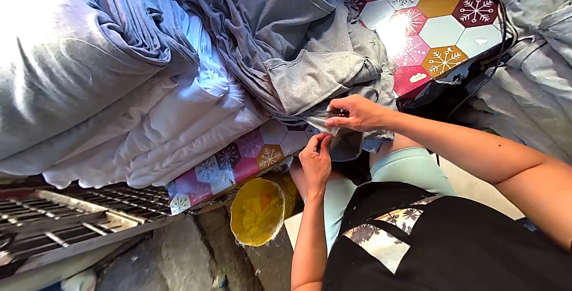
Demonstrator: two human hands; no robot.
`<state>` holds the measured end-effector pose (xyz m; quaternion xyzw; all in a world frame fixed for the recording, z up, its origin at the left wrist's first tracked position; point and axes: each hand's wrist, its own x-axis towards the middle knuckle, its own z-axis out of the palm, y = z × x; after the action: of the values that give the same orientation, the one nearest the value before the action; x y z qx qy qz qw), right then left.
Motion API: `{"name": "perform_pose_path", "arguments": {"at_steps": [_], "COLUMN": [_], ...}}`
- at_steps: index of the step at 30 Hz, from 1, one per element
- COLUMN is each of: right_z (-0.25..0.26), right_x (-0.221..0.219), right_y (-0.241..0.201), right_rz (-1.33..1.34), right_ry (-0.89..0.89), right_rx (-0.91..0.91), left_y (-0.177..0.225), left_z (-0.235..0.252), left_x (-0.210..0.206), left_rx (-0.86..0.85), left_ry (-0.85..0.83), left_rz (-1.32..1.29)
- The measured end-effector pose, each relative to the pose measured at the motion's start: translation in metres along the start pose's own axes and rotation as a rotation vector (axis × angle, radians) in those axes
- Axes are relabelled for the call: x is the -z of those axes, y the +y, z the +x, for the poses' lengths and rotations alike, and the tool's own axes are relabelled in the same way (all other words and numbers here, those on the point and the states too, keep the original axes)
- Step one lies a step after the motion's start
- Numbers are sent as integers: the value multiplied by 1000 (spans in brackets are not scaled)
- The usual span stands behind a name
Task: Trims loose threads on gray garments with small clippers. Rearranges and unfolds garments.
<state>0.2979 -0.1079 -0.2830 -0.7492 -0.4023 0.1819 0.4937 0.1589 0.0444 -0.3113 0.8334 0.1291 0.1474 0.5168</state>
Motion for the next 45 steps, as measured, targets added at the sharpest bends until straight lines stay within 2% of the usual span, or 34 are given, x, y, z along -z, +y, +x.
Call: {"name": "perform_pose_path", "arguments": {"at_steps": [6,13,27,40,43,45], "right_z": [-8,1,5,4,-1,-4], "right_x": [23,22,20,22,20,16], "right_y": [22,33,38,21,31,38], "right_rz": [-327,-370,-346,-449,-355,-184], "right_ry": [-130,-143,-139,-206,-108,-90], "right_rx": [208,350,370,386,338,203], "left_y": [-2,-2,-3,-2,-4,-4], "left_z": [5,7,8,8,9,9], "left_x": [-2,-5,-6,-6,-7,-8], "left_rx": [-128,-191,-184,-178,-151,-132], "left_ry": [56,80,67,45,47,51], "left_rz": [48,71,71,48,15,-2]}}
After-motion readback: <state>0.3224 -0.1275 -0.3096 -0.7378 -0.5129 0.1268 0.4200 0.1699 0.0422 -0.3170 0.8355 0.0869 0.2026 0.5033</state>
